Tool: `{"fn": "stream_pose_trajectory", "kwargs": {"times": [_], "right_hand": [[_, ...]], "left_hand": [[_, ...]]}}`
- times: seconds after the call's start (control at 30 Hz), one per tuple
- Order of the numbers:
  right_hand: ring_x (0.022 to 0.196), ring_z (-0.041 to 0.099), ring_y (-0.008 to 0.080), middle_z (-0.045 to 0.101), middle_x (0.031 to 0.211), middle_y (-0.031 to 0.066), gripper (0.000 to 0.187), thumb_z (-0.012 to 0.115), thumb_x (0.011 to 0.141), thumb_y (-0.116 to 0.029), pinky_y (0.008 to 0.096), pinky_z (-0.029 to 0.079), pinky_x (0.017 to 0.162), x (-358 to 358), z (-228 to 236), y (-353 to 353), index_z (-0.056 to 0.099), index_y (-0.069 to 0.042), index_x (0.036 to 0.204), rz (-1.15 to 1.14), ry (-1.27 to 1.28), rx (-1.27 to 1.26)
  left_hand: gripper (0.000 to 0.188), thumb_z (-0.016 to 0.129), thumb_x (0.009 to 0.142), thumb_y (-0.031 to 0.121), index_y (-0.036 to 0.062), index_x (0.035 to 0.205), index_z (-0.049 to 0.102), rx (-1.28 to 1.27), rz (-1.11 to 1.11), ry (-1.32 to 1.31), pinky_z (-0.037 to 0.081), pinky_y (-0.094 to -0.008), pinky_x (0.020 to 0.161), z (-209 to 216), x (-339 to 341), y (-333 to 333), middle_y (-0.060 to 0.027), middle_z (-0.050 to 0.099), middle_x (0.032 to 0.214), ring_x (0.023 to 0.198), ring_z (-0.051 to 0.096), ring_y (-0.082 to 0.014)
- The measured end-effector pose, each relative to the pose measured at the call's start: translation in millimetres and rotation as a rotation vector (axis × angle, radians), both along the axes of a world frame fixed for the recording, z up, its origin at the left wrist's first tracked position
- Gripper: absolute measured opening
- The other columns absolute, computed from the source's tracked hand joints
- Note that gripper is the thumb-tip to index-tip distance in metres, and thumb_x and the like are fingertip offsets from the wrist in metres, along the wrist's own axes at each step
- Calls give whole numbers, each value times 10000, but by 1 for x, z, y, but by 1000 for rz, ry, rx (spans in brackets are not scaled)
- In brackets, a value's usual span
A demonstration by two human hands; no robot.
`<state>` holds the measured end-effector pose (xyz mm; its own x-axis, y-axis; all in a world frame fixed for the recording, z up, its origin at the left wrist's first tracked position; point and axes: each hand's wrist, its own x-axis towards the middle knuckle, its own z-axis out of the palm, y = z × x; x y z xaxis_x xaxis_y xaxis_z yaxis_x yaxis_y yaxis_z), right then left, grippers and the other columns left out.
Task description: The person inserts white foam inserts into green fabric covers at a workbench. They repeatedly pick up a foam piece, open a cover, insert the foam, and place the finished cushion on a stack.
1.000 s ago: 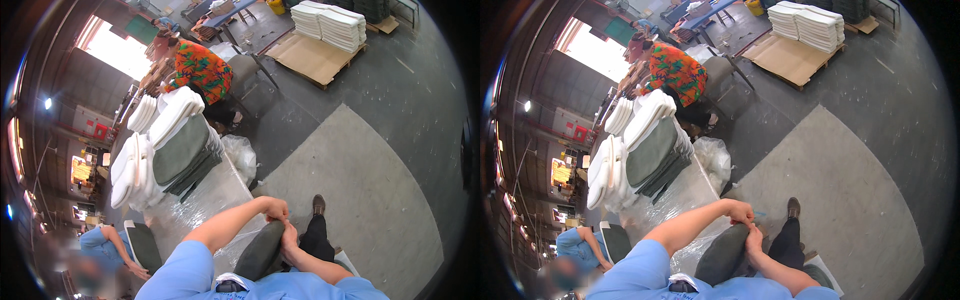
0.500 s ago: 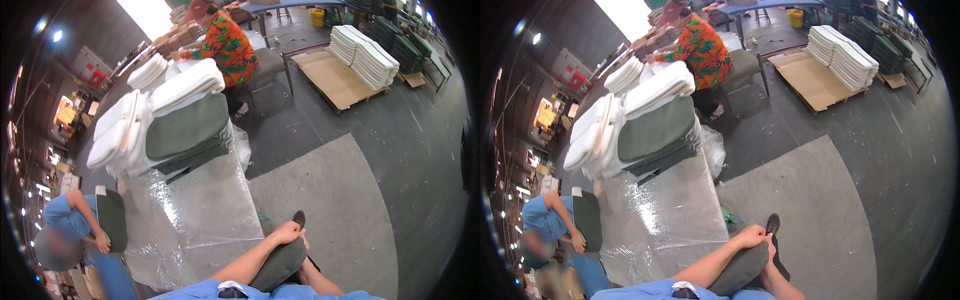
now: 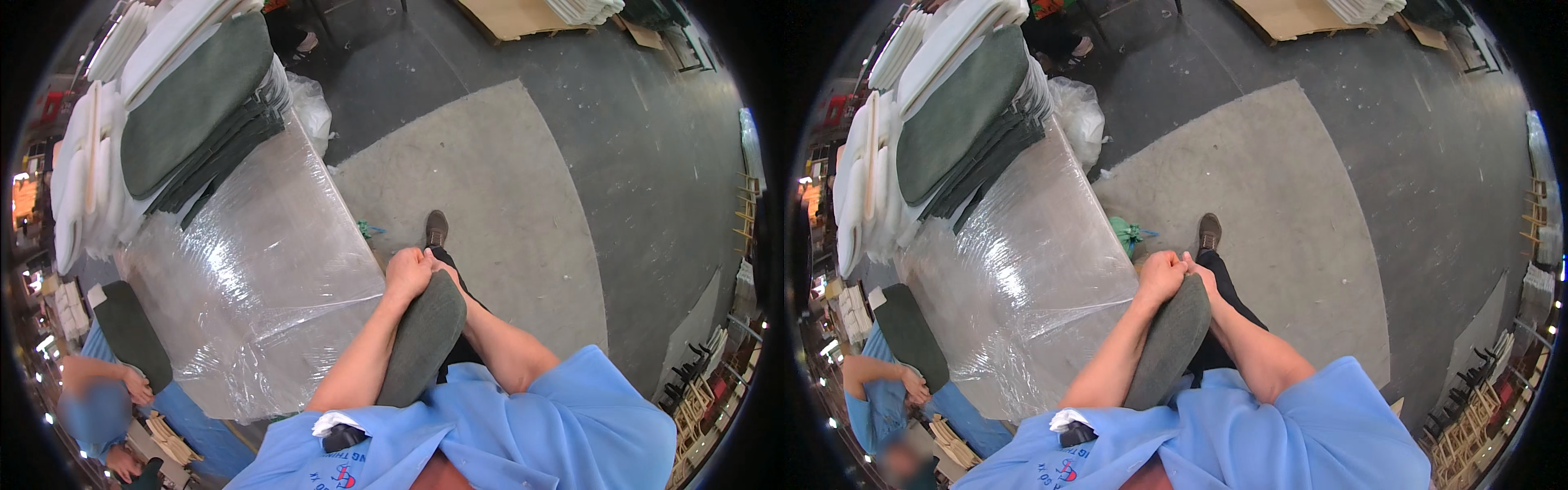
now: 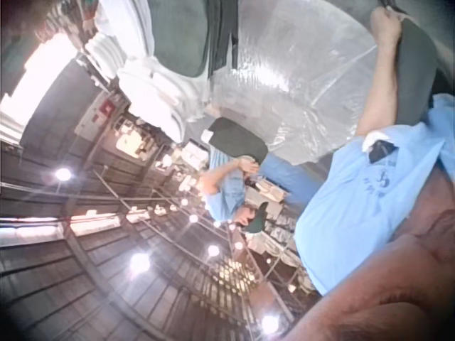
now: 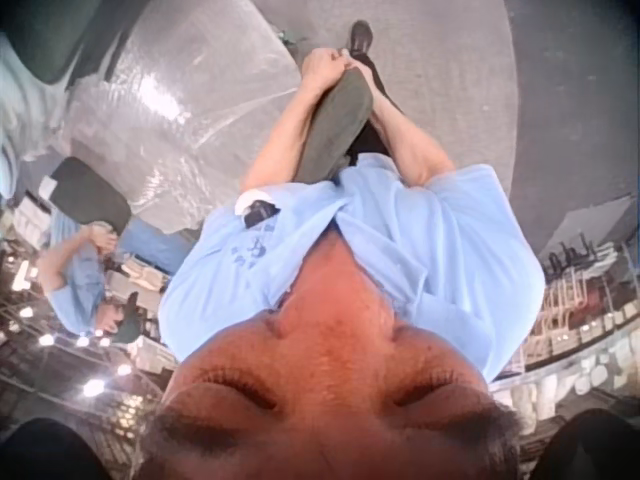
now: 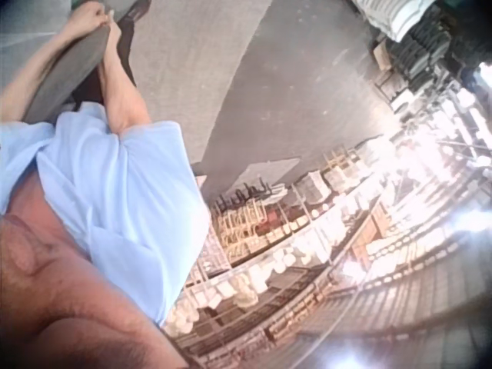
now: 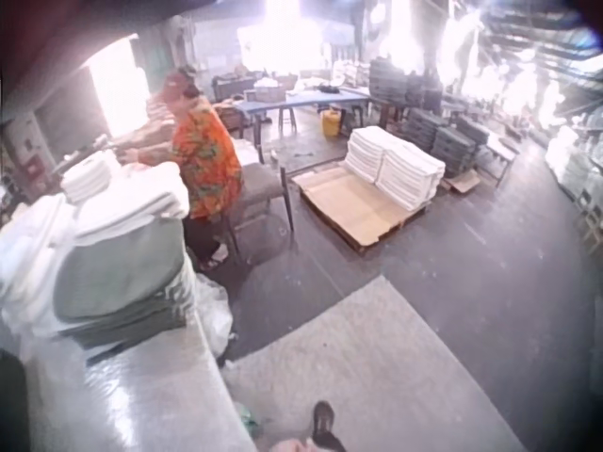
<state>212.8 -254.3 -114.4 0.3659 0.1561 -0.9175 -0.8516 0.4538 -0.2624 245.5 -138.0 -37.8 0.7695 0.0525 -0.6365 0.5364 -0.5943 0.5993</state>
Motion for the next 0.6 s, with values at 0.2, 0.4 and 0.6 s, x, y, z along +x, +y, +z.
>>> {"fn": "stream_pose_trajectory", "kwargs": {"times": [0.2, 0.4, 0.6], "right_hand": [[805, 701, 279, 730, 915, 81, 433, 525, 1091, -494, 447, 570, 773, 48, 63, -13, 704, -109, 1009, 21, 26, 249], [758, 696, 223, 716, 885, 70, 259, 525, 1059, -243, 404, 567, 705, 20, 32, -26, 710, -70, 1007, 469, -277, -152], [725, 657, 188, 685, 861, 63, 175, 519, 979, -75, 364, 555, 687, 27, 6, -25, 690, -44, 960, 206, 175, -205]], "left_hand": [[305, 658, 900, 267, -6, 766, 688, -66, 39, -128, 528, -504, 718, 4, 30, -13, -244, 709, 797, 768, 701, -401], [252, 620, 897, 210, -15, 801, 680, -129, 41, 0, 535, -505, 777, -15, 20, -12, -246, 729, 866, 845, 708, -420], [225, 591, 934, 167, -29, 851, 663, -223, 163, 139, 534, -524, 852, 5, 11, -3, -259, 730, 953, 955, 705, -433]]}}
